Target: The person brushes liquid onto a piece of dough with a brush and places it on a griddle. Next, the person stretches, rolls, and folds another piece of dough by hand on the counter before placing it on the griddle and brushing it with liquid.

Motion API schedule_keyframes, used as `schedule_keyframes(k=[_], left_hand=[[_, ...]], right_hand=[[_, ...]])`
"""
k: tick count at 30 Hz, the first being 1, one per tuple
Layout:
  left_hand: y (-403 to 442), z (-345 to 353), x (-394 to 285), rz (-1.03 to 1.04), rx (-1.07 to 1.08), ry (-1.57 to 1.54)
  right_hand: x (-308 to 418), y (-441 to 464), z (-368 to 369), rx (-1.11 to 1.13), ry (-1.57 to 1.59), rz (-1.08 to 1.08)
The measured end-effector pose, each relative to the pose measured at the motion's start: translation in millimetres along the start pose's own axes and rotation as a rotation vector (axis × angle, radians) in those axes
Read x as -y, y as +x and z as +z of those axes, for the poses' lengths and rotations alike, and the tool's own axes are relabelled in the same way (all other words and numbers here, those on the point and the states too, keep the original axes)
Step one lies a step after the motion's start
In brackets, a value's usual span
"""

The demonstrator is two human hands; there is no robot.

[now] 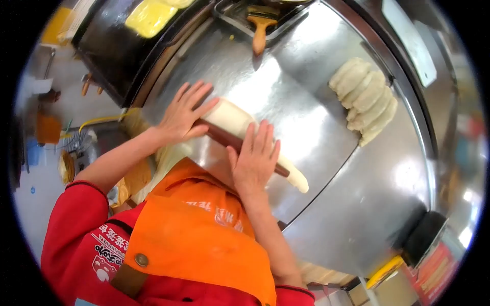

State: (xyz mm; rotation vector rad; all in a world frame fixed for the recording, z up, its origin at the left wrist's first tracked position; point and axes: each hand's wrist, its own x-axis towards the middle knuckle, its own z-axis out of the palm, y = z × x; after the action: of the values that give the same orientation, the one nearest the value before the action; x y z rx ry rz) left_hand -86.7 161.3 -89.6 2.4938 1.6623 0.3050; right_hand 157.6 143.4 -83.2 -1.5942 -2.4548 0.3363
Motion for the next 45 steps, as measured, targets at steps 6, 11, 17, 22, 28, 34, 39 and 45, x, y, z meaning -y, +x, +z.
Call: schedule_keyframes(k=[6, 11, 17, 22, 28, 34, 39, 45], left_hand=[[-11.5, -11.1, -14.3, 0.234, 0.234, -0.145], [24.3, -21.4, -47.5, 0.267, 0.136, -0.211], [94.6, 20.1, -53.6, 0.113, 0.032, -0.036], [70.2, 12.0, -56.0, 0.151, 0.132, -0.071], [78.6, 16.3, -59.0, 0.095, 0.144, 0.000], [126.6, 33.3, -48.3, 0.012, 0.000, 0.083], [64.1, 14.5, -66.5, 0.131, 0.007, -0.061], [24.8, 9.7, -68.8, 0.303, -0.031, -0.159]], right_hand=[[-6.6, -34.4, -15.0, 0.016, 0.198, 0.011], [-44.7, -55.1, -47.3, -0.072, 0.217, 0.296], [-84.4, -5.5, -28.3, -0.164, -0.089, 0.342], [-75.2, -31.3, -25.5, -0.154, -0.058, 0.298], [-81.3, -12.9, -25.9, -0.130, -0.042, 0.298], [-110.6, 37.8, -23.9, -0.212, -0.075, 0.386], [-78.0, -19.2, -27.4, -0.116, -0.106, 0.255], [-61.0, -60.8, -27.7, -0.101, 0.182, 0.301]])
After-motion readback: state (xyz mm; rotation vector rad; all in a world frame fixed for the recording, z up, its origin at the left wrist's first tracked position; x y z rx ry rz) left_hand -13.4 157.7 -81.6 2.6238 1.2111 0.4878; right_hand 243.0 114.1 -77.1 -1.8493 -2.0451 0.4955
